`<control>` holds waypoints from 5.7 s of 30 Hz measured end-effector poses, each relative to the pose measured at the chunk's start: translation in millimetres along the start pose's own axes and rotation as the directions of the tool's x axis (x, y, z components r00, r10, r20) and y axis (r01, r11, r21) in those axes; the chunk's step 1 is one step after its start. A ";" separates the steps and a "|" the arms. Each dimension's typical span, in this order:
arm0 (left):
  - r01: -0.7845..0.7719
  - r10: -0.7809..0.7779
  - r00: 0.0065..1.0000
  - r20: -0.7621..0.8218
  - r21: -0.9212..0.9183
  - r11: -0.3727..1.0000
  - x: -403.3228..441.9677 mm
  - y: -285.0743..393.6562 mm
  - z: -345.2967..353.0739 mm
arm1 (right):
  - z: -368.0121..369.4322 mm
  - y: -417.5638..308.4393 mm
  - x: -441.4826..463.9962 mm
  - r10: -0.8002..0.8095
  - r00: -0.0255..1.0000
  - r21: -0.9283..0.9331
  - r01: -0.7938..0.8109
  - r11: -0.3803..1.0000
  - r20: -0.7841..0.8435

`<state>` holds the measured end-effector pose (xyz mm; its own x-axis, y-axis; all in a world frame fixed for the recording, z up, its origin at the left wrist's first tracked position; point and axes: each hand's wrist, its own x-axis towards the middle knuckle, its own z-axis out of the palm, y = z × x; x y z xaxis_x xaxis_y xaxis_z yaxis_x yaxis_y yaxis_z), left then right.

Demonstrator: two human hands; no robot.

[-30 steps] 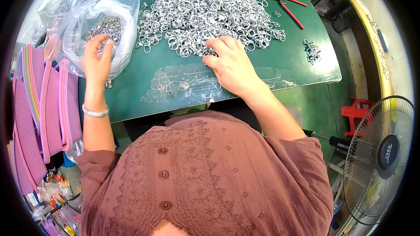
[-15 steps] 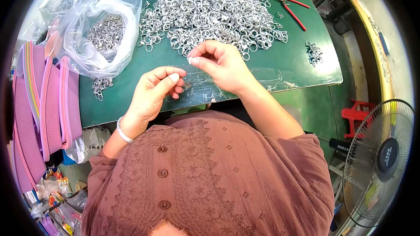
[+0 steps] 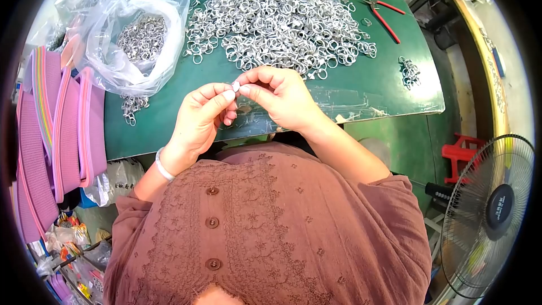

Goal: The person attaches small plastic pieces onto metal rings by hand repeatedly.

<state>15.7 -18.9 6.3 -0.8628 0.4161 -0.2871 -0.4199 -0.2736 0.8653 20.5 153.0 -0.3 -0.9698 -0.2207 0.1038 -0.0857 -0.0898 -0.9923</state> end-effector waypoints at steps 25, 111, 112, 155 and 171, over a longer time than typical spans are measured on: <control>-0.040 0.040 0.999 -0.005 -0.084 0.996 5.8 -9.9 -3.0 | 6.7 4.5 -0.2 -0.503 0.864 -0.597 0.424 0.681 0.040; 0.023 0.045 0.983 0.178 -0.363 0.932 18.5 -16.4 -15.9 | -6.2 8.2 4.1 -0.078 0.974 -0.088 0.060 0.994 -0.211; 0.032 0.039 0.982 0.182 -0.374 0.927 18.5 -16.5 -16.0 | -7.5 8.7 4.3 -0.094 0.972 -0.103 0.073 0.992 -0.217; -0.058 0.057 0.998 -0.010 -0.029 0.998 12.8 -8.8 2.7 | -11.4 -8.9 9.9 0.133 0.988 -0.135 -0.122 0.983 0.080; -0.044 0.042 0.998 -0.051 -0.039 0.998 13.3 -8.7 2.6 | -5.5 6.8 8.3 0.078 0.995 -0.054 -0.074 0.996 0.063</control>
<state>8.6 -8.8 -4.0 -0.8929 0.3592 -0.2715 -0.3925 -0.3256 0.8602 10.7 155.9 -6.6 -0.9573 -0.2873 0.0304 -0.0255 -0.0207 -0.9995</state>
